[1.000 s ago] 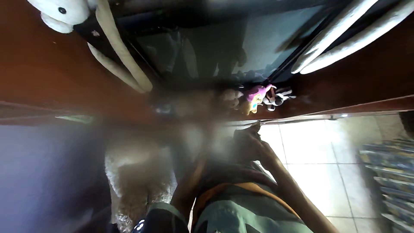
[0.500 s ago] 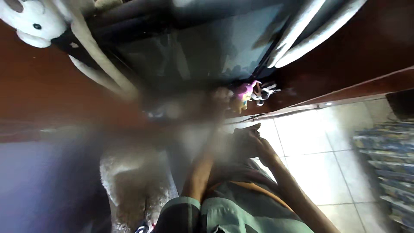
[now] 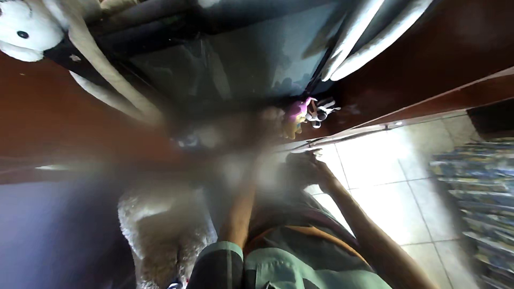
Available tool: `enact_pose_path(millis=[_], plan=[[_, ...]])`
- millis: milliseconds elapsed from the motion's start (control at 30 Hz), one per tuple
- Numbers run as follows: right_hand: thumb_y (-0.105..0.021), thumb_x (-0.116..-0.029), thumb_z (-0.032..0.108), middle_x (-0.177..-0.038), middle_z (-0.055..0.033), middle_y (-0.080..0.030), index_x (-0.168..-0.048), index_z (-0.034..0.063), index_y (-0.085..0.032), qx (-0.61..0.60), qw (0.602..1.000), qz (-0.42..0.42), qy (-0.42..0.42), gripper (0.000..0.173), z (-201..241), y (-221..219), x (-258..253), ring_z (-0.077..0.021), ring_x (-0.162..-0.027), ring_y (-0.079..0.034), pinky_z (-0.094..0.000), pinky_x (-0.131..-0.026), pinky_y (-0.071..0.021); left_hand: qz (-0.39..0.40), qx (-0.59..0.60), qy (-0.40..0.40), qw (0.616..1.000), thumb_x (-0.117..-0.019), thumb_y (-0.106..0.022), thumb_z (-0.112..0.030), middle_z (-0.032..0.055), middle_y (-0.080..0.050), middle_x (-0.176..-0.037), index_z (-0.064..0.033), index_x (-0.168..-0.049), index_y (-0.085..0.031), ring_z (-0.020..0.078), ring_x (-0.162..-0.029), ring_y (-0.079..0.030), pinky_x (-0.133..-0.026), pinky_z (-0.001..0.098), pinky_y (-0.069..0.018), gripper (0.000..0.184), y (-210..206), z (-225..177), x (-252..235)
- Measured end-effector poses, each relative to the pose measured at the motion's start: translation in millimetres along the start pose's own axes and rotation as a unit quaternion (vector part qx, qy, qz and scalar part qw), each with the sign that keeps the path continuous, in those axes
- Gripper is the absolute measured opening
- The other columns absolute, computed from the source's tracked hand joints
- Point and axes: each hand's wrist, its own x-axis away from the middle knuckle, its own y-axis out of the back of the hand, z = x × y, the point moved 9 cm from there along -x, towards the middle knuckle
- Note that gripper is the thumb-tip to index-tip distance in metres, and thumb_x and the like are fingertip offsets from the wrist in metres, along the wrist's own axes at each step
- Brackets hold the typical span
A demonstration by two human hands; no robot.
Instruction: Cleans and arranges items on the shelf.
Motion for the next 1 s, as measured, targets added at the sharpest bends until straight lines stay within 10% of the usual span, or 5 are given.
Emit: enact_pose_path(millis=[233, 333, 433, 1000], plan=[[-0.057, -0.1058, 0.02, -0.114, -0.0249, -0.066, -0.131, -0.0055, -0.058, 0.117, 0.993, 0.001, 0.028, 0.036, 37.8, -9.4, -102.0, -0.0313, -0.098, -0.066, -0.0506, -0.089, -0.0538, 0.069, -0.069, 0.095, 0.991, -0.0968, -0.072, -0.023, 0.0249, -0.057, -0.138, -0.0017, -0.147, -0.046, 0.0375, -0.124, -0.058, -0.104, 0.0528, -0.0477, 0.061, 6.4, 4.1, -5.5], [-0.056, -0.1066, 0.027, -0.114, -0.0201, -0.066, -0.131, 0.0004, -0.059, 0.093, 0.993, -0.013, 0.069, 0.036, 35.5, -5.4, -126.3, -0.0277, -0.096, -0.064, -0.0495, -0.085, -0.0535, 0.066, -0.042, 0.124, 0.989, -0.0956, -0.074, -0.023, 0.0231, -0.056, -0.139, -0.0036, -0.15, -0.04, 0.0346, -0.121, -0.059, -0.103, 0.0503, -0.0486, 0.067, 3.0, -12.3, 1.7], [-0.059, -0.1045, 0.022, -0.126, -0.0206, -0.065, -0.134, 0.0016, -0.06, 0.096, 0.992, -0.007, 0.084, 0.036, 35.0, -6.0, -133.8, -0.0308, -0.112, -0.064, -0.0533, -0.097, -0.0518, -0.004, 0.009, 0.012, 1.0, -0.0889, -0.079, -0.018, 0.0294, -0.055, -0.136, 0.0036, -0.148, -0.038, 0.0382, -0.119, -0.058, -0.098, 0.0509, -0.0517, 0.076, 6.4, -4.0, -2.6], [-0.04, -0.1115, 0.03, -0.093, -0.009, -0.061, -0.131, 0.0005, -0.057, 0.005, 0.999, 0.007, 0.052, 0.039, 20.5, -9.6, -114.9, -0.0131, -0.077, -0.057, -0.0338, -0.072, -0.0511, 0.063, -0.052, 0.124, 0.989, -0.0986, -0.069, -0.025, 0.0302, -0.062, -0.124, 0.0099, -0.126, -0.061, 0.0401, -0.118, -0.058, -0.103, 0.0512, -0.046, 0.045, -13.0, 22.0, -4.5]])
